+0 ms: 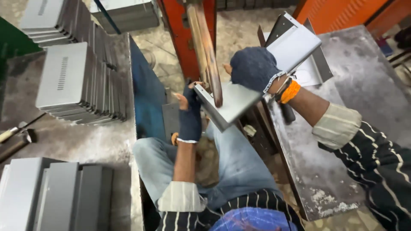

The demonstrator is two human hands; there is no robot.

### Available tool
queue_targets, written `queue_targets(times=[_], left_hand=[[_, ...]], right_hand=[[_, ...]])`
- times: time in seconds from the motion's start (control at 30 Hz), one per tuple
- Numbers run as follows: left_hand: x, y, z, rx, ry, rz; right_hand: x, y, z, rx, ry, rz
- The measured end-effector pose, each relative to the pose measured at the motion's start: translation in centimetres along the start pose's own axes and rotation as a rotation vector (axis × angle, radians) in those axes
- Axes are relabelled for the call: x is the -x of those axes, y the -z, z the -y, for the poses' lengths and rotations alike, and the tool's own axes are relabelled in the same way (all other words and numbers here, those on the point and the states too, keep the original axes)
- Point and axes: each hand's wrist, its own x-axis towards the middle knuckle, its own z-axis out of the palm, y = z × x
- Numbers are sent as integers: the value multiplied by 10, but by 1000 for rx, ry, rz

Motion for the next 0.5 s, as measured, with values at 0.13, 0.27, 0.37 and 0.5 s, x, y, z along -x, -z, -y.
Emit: queue_targets(times=[0.13,0.27,0.37,0.5], left_hand=[[49,0,-29,-399,-233,69],[119,-44,-77,-277,68,-383],[116,-71,-75,-272,78,-351],[103,-90,-56,-264,98,-297]], right_hand=[[34,1,12,33,3,14],[77,8,26,-168,-36,-29],[103,-1,26,-433,-224,-81],[132,-75,-10,-253,231,-470]])
